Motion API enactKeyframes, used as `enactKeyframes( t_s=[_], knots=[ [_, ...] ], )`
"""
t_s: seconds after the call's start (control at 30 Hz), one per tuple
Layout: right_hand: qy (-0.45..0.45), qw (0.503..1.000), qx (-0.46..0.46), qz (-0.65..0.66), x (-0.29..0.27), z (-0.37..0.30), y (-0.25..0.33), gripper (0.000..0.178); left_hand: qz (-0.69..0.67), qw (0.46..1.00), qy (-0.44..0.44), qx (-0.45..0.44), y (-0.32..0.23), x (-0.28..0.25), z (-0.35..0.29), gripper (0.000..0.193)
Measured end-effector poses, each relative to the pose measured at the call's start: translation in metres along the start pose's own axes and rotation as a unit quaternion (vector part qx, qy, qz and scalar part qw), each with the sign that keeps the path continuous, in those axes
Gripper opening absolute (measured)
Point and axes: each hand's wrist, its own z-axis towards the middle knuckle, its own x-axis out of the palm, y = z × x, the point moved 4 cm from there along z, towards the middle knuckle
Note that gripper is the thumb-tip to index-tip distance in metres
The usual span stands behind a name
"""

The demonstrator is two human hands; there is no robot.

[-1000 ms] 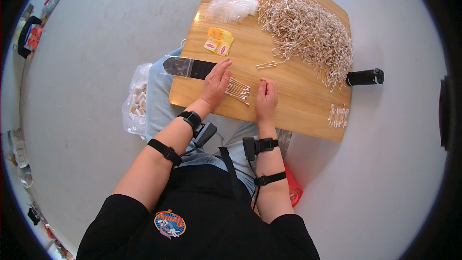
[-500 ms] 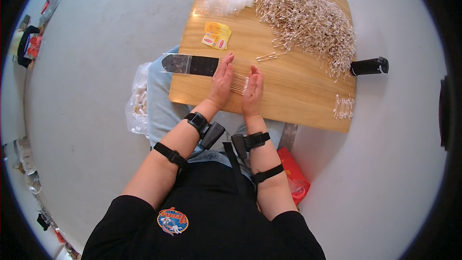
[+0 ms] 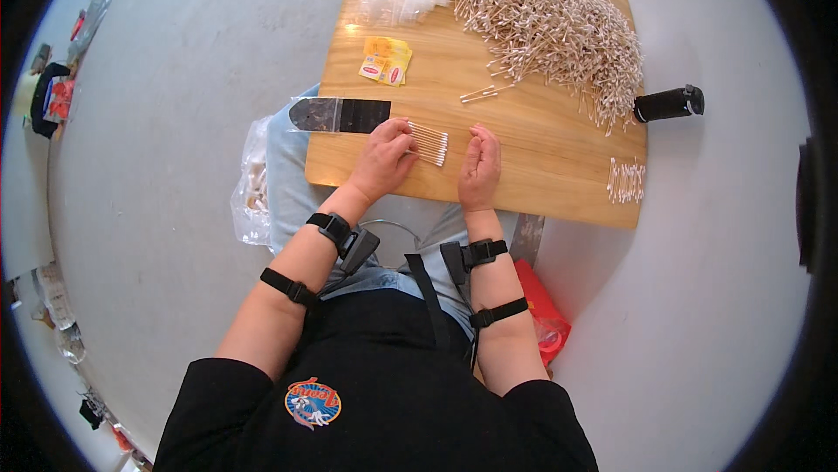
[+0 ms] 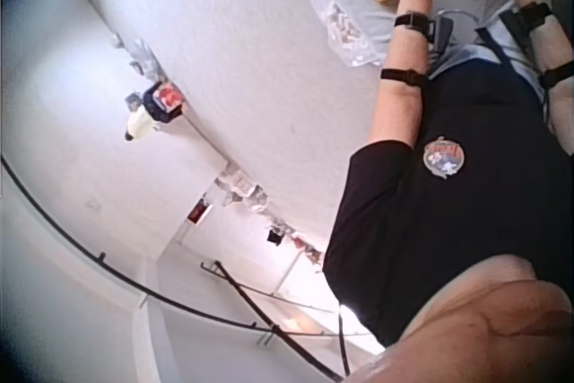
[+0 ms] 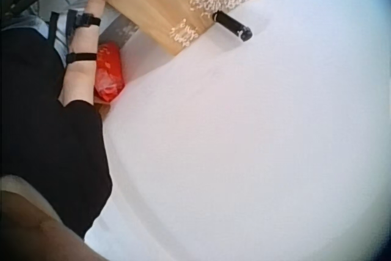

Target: Organizing and packaging cotton swabs into paper bands on a wooden table.

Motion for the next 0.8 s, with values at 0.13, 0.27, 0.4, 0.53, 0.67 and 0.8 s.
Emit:
enactKeyframes(
  t_s=[0.13,0.27,0.4,0.53,0.67,0.8],
  knots=[
    [-0.007,1.000,0.014,0.000,0.000,-0.001,-0.001,0.022,0.012,0.999,0.015,0.028,-0.001,-0.002,0.003,0.016],
    [-0.012,1.000,0.018,0.004,0.001,0.001,0.001,0.022,0.024,0.999,0.020,0.033,-0.001,-0.004,0.003,0.015],
    [-0.016,1.000,0.016,-0.001,-0.001,0.001,-0.001,0.022,-0.005,1.000,-0.005,0.009,-0.004,-0.008,0.008,0.012],
    [-0.022,1.000,0.007,-0.005,-0.001,0.002,-0.001,0.021,-0.016,0.998,-0.055,-0.021,0.001,-0.012,0.029,0.010],
    [-0.020,1.000,0.014,-0.011,0.002,0.002,-0.001,0.021,0.008,0.998,0.006,-0.060,0.021,-0.004,0.049,0.008],
    [-0.020,1.000,0.008,-0.016,0.001,0.002,0.000,0.020,0.056,0.994,0.094,-0.015,0.026,0.003,0.052,0.009]
  ],
)
